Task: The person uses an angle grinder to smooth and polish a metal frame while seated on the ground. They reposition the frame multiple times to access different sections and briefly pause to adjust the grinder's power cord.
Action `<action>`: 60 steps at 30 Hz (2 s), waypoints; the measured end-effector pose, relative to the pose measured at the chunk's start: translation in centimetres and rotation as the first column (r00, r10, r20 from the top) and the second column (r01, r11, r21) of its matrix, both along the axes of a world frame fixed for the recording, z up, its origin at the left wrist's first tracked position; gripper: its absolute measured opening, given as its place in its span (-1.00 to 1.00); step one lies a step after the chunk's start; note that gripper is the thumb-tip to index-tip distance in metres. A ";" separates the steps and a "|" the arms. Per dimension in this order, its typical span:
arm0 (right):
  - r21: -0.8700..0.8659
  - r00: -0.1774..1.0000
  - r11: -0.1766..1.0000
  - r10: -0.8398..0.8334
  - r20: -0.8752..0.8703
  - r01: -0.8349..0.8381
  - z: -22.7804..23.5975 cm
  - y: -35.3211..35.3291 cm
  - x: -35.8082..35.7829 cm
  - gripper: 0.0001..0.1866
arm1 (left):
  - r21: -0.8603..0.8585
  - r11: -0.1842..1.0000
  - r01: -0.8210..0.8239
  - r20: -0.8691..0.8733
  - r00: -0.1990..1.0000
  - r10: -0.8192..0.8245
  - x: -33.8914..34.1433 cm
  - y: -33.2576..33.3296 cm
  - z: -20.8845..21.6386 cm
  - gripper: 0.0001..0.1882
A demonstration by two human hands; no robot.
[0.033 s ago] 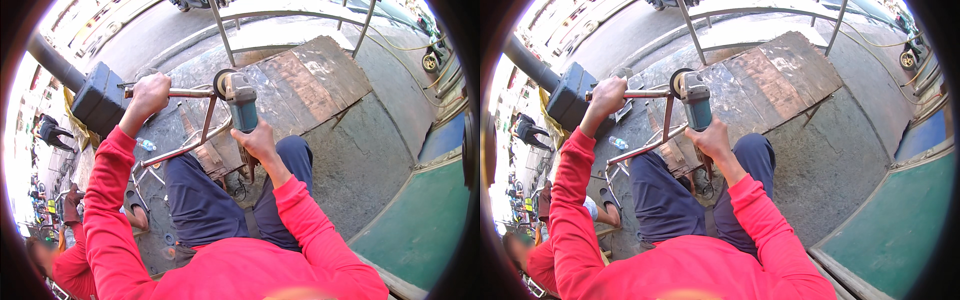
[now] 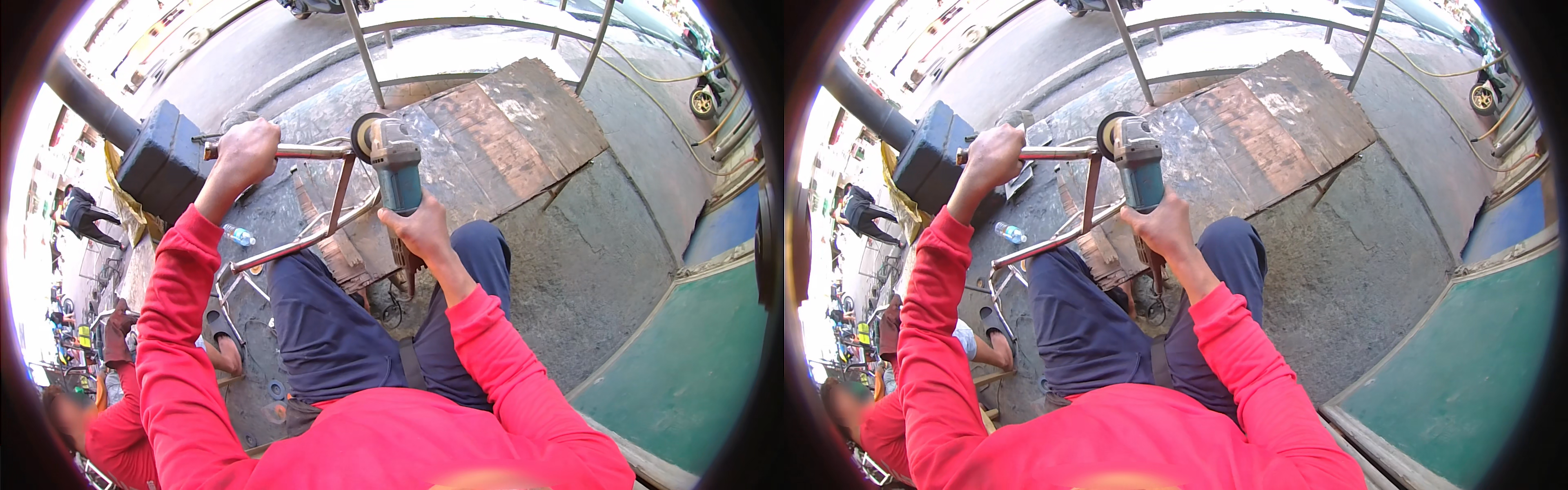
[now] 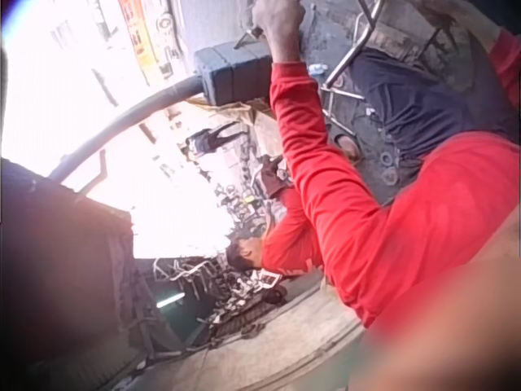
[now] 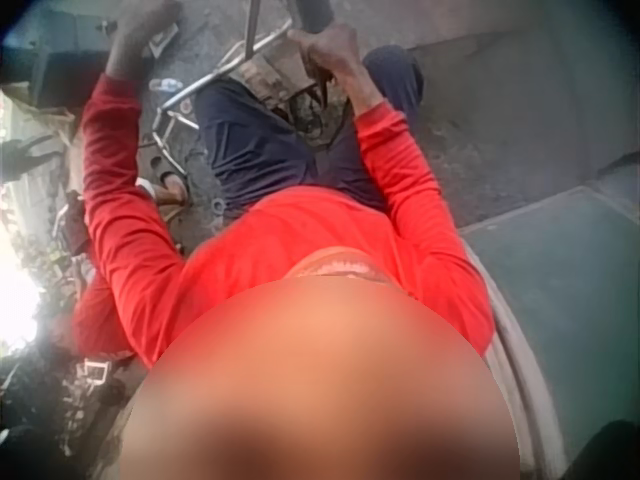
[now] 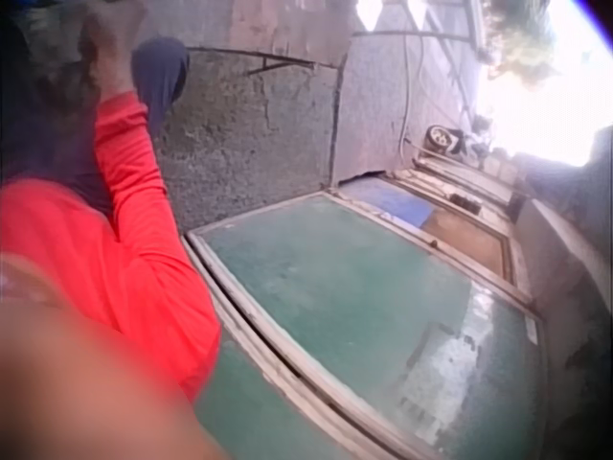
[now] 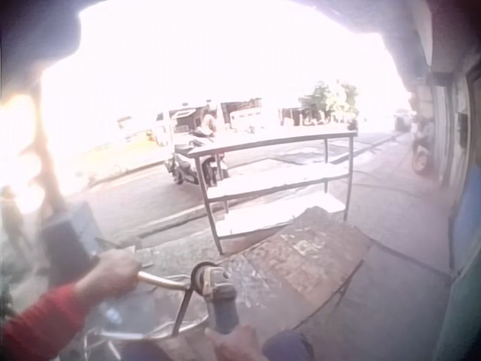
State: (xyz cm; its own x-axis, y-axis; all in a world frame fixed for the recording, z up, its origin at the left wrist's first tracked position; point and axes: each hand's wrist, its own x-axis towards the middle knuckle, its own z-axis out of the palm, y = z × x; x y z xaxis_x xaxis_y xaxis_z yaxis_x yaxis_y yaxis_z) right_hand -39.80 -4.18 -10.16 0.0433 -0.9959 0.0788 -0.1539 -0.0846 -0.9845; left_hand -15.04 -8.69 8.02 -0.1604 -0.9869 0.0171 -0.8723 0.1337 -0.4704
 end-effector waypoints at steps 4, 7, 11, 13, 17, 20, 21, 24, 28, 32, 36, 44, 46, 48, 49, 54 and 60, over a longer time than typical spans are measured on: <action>0.013 1.000 1.000 0.004 0.025 -0.004 0.0 0.0 0.0 -0.56 | 0.002 1.000 0.000 -0.002 1.000 0.000 0.0 0.1 0.1 -0.88; -0.063 0.999 0.998 0.030 0.020 -0.029 0.0 0.1 0.0 -0.56 | -0.017 1.000 0.012 0.000 1.000 -0.012 0.0 0.0 0.0 -0.89; -0.015 1.000 1.000 0.002 -0.017 -0.003 -0.1 0.1 0.0 -0.60 | -0.021 0.999 0.027 -0.013 1.000 -0.028 0.1 0.1 -0.1 -0.88; -0.015 1.000 1.000 -0.010 -0.022 0.010 -0.1 0.1 -0.1 -0.60 | -0.016 1.000 0.023 -0.012 1.000 -0.023 0.0 0.1 -0.1 -0.88; -0.063 1.000 0.998 0.014 -0.019 -0.015 -0.1 0.2 -0.1 -0.58 | -0.048 0.998 0.031 -0.015 0.999 -0.032 0.0 0.1 0.0 -0.88; -0.020 1.000 1.000 -0.001 -0.031 0.000 -0.1 0.2 0.0 -0.57 | -0.006 1.000 0.011 0.025 1.000 -0.010 0.0 -0.2 0.3 -0.87; -0.002 0.999 1.000 -0.007 -0.031 0.007 -0.2 0.2 0.0 -0.57 | 0.014 1.000 -0.001 0.052 0.999 0.001 0.1 -0.3 0.4 -0.86; -0.013 1.000 1.000 -0.006 -0.027 0.006 -0.3 0.2 0.1 -0.56 | -0.011 1.000 0.006 -0.006 1.000 -0.006 0.1 -0.3 0.3 -0.87; -0.035 0.999 0.999 -0.007 -0.042 0.005 -0.3 0.1 0.2 -0.57 | -0.032 0.999 0.008 -0.002 1.000 -0.008 0.1 -0.1 0.0 -0.87; 0.024 1.000 1.000 0.008 -0.007 -0.008 -0.2 0.0 0.1 -0.57 | -0.029 1.000 0.009 -0.002 1.000 -0.009 0.0 0.0 0.1 -0.87; -0.024 1.000 0.999 0.025 -0.003 -0.025 0.0 0.3 0.0 -0.57 | -0.009 1.000 -0.015 0.034 0.999 0.016 -0.1 -0.2 0.3 -0.85; -0.009 0.999 0.999 0.038 -0.025 -0.038 0.3 0.5 0.0 -0.58 | 0.034 0.999 -0.043 0.047 0.998 0.041 0.1 -0.8 0.5 -0.85; -0.054 0.999 0.997 0.052 -0.004 -0.053 0.2 0.5 0.1 -0.58 | 0.026 0.999 -0.043 0.042 0.998 0.042 0.3 -0.9 0.4 -0.84; -0.011 0.998 0.998 0.056 -0.015 -0.056 0.2 0.5 0.2 -0.57 | 0.034 0.998 -0.053 0.049 0.998 0.051 0.5 -1.0 0.5 -0.84; -0.005 0.998 0.998 0.056 -0.001 -0.056 0.2 0.5 0.2 -0.57 | 0.044 0.997 -0.062 0.056 0.997 0.059 0.5 -1.2 0.6 -0.84; 0.034 0.999 0.999 0.040 -0.035 -0.039 0.3 0.5 0.1 -0.56 | 0.050 0.996 -0.072 0.052 0.996 0.070 0.6 -1.3 0.6 -0.84; 0.004 0.997 0.997 0.075 -0.016 -0.075 0.1 0.4 0.2 -0.54 | 0.013 0.999 -0.037 0.040 0.999 0.037 1.2 -1.5 0.1 -0.85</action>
